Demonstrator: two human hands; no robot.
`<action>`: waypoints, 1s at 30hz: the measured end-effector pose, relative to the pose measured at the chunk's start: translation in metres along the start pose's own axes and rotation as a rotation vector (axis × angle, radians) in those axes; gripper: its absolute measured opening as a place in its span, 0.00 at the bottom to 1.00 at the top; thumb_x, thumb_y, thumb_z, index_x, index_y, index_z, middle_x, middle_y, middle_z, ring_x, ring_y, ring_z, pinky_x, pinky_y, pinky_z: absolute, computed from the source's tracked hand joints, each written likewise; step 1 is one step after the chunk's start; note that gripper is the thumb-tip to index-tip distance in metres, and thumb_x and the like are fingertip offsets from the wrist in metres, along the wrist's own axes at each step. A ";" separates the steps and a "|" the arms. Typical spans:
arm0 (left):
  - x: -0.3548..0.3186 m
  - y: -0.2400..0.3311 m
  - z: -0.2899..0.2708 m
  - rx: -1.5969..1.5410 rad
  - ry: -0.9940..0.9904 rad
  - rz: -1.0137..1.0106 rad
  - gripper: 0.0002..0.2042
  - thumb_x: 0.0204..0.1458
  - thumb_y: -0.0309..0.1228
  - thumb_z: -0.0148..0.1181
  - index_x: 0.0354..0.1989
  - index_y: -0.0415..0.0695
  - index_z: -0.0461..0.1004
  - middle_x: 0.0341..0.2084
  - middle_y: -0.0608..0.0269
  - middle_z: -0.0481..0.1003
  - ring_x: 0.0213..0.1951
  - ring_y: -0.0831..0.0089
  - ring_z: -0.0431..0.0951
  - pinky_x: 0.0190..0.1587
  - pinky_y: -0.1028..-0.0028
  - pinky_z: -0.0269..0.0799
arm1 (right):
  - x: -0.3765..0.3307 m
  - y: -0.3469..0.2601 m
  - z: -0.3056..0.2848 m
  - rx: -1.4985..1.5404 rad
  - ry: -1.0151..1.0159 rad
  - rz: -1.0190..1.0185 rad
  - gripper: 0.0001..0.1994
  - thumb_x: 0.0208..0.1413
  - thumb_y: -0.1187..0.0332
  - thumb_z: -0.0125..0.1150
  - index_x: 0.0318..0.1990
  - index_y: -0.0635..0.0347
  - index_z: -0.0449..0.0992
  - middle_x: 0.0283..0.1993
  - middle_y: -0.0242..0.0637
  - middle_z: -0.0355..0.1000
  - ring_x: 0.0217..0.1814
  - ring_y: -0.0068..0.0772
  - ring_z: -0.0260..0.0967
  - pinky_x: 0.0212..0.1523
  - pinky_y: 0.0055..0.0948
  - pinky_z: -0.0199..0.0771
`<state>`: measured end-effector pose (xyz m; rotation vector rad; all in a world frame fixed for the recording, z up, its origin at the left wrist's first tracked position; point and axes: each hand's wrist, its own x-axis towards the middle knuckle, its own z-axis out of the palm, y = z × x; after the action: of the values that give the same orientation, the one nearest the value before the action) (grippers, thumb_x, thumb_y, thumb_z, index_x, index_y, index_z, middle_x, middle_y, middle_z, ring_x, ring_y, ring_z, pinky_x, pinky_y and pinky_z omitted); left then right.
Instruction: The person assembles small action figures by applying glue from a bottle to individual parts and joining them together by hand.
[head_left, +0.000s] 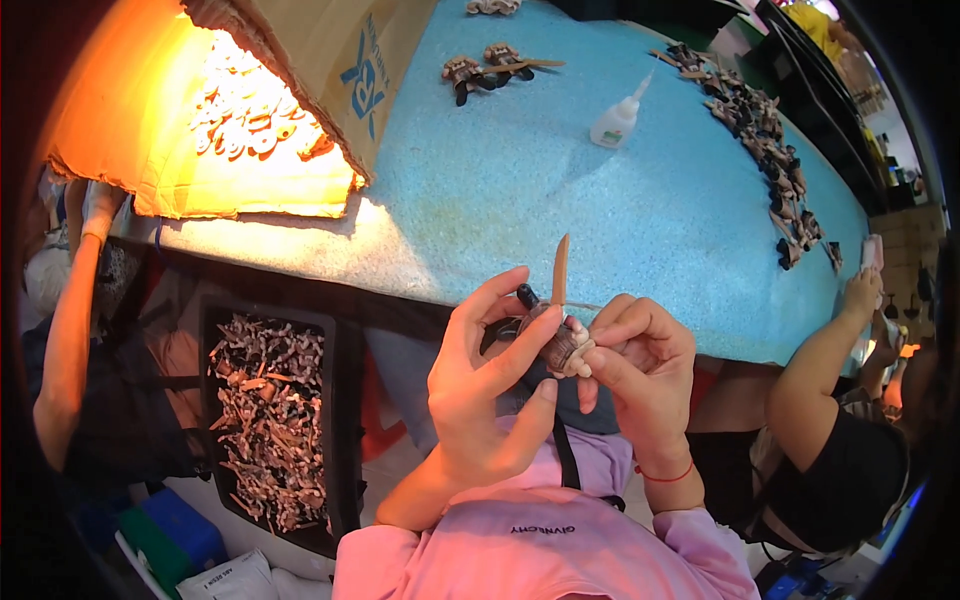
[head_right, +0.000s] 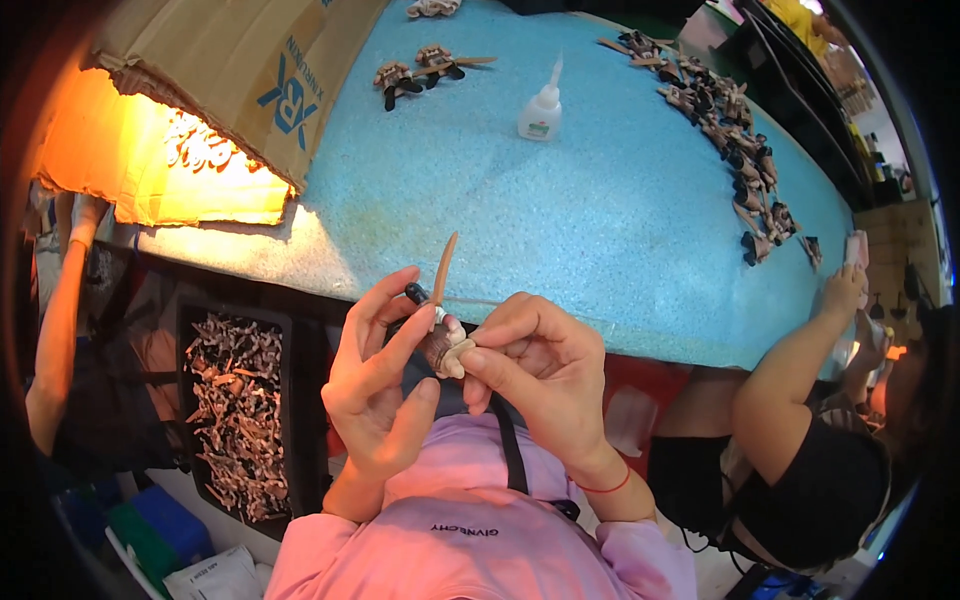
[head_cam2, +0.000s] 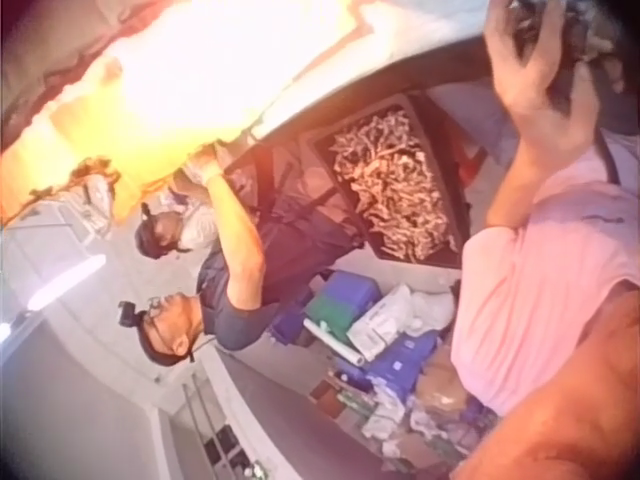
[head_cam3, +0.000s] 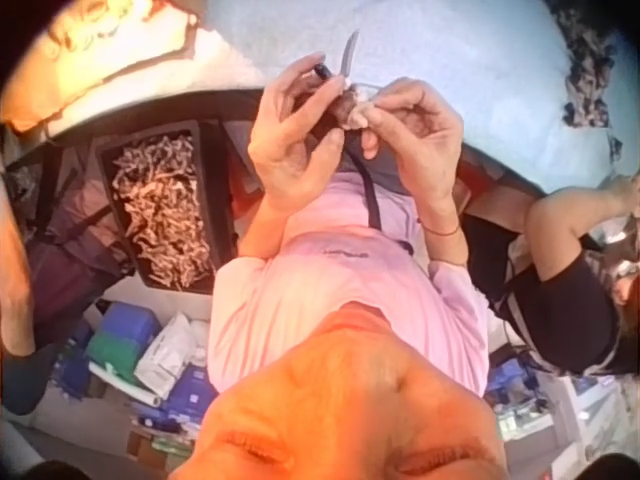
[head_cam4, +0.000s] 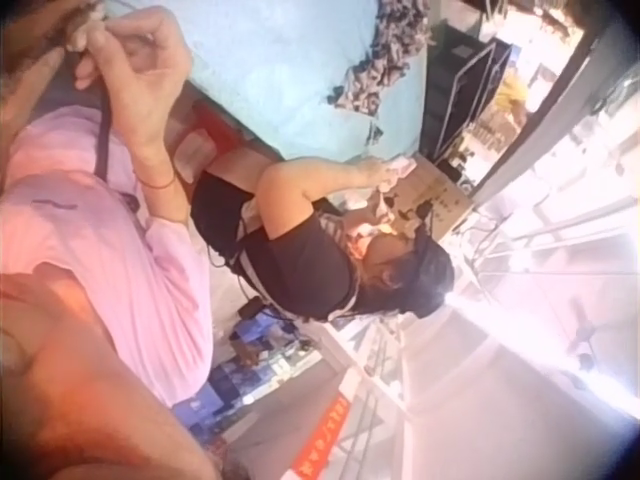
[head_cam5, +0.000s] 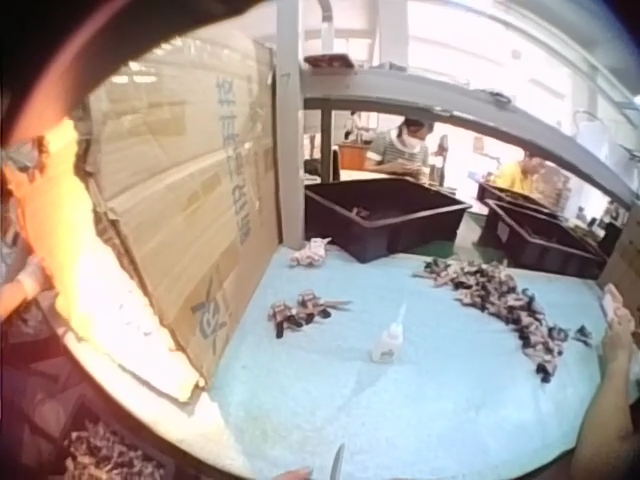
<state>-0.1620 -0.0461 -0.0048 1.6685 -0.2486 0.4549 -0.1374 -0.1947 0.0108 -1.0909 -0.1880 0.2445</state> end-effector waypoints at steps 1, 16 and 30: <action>0.001 0.000 0.000 0.001 0.006 -0.004 0.22 0.33 0.15 0.55 0.43 0.36 0.74 0.50 0.43 0.62 0.41 0.61 0.73 0.42 0.70 0.73 | 0.000 0.000 0.000 0.021 0.005 -0.005 0.04 0.49 0.85 0.54 0.32 0.72 0.68 0.31 0.44 0.67 0.25 0.27 0.70 0.21 0.21 0.73; 0.006 0.008 0.004 0.131 -0.029 0.052 0.20 0.33 0.17 0.57 0.42 0.33 0.74 0.47 0.41 0.66 0.40 0.64 0.72 0.36 0.74 0.75 | -0.005 0.000 -0.006 -0.015 -0.008 -0.026 0.05 0.48 0.87 0.53 0.32 0.72 0.67 0.33 0.47 0.67 0.29 0.31 0.73 0.28 0.23 0.78; 0.008 0.012 0.006 0.230 -0.075 0.090 0.24 0.24 0.20 0.60 0.39 0.39 0.76 0.44 0.49 0.72 0.33 0.63 0.72 0.34 0.71 0.72 | -0.007 -0.017 -0.013 -0.099 -0.096 0.066 0.08 0.49 0.87 0.52 0.38 0.75 0.66 0.37 0.46 0.67 0.37 0.30 0.72 0.34 0.23 0.78</action>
<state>-0.1588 -0.0530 0.0089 1.9074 -0.3376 0.5044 -0.1382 -0.2157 0.0200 -1.1861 -0.2520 0.3504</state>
